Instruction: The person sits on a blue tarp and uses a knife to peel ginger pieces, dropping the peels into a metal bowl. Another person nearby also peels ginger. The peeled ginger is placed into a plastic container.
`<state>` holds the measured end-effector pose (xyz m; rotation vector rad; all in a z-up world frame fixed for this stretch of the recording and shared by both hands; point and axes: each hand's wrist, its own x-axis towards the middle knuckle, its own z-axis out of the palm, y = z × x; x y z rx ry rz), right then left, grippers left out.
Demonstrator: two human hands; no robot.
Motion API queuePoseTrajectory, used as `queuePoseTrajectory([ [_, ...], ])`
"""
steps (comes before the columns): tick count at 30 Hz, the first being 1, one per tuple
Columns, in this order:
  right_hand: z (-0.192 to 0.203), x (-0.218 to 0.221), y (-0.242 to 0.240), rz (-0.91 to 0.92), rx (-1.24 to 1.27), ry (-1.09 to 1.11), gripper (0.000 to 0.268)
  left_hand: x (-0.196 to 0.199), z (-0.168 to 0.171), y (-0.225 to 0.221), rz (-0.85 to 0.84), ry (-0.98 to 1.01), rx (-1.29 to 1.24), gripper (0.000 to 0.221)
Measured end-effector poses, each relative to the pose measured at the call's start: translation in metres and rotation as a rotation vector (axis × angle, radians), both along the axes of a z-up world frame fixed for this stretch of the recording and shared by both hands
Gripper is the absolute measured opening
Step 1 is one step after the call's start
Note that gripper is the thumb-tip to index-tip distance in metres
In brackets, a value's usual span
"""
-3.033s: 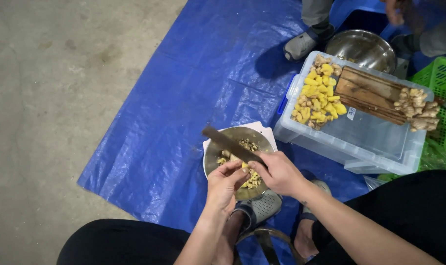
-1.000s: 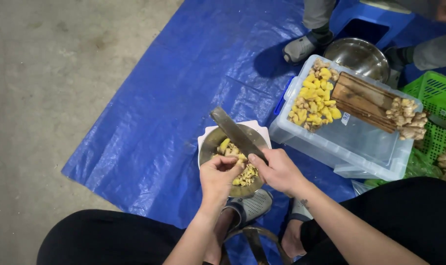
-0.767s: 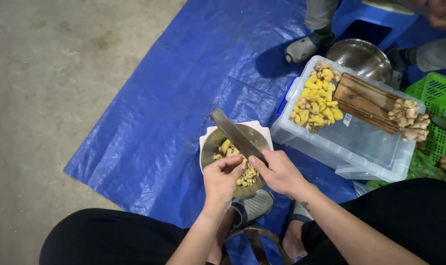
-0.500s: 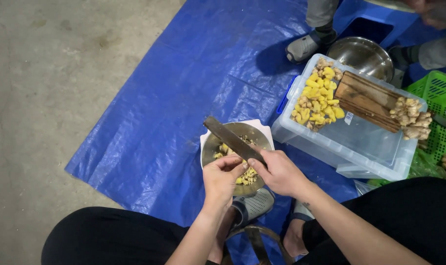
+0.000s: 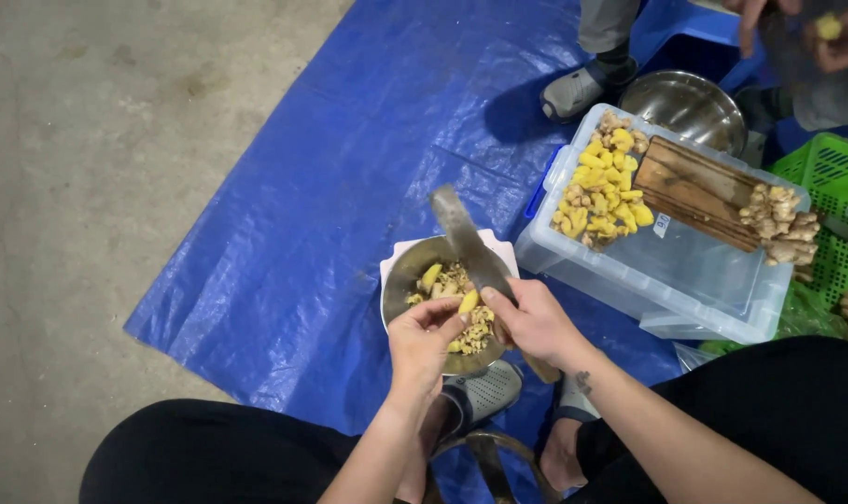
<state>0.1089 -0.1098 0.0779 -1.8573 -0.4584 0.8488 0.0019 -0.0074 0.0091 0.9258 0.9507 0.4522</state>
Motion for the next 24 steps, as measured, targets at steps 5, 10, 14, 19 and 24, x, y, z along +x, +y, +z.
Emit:
queuePoseTrajectory([
  [5, -0.004, 0.002, -0.005, 0.258, -0.097, -0.243, 0.027, 0.000, -0.012, -0.001, 0.001, -0.003, 0.017, 0.036],
  [10, -0.029, -0.001, -0.007, 0.292, -0.065, -0.409, 0.032, -0.001, 0.008, 0.001, -0.002, 0.046, 0.055, 0.033],
  [14, -0.042, 0.007, -0.004, 0.126, -0.058, -0.324, 0.032, -0.003, 0.020, -0.001, -0.006, 0.062, 0.086, 0.032],
  [19, -0.040, 0.008, -0.004, 0.002, 0.039, -0.123, 0.042, 0.001, 0.009, -0.002, -0.016, 0.046, 0.032, 0.034],
  [24, -0.031, 0.003, -0.006, 0.091, -0.028, -0.148, 0.033, 0.002, 0.010, 0.001, -0.007, -0.023, -0.053, 0.036],
])
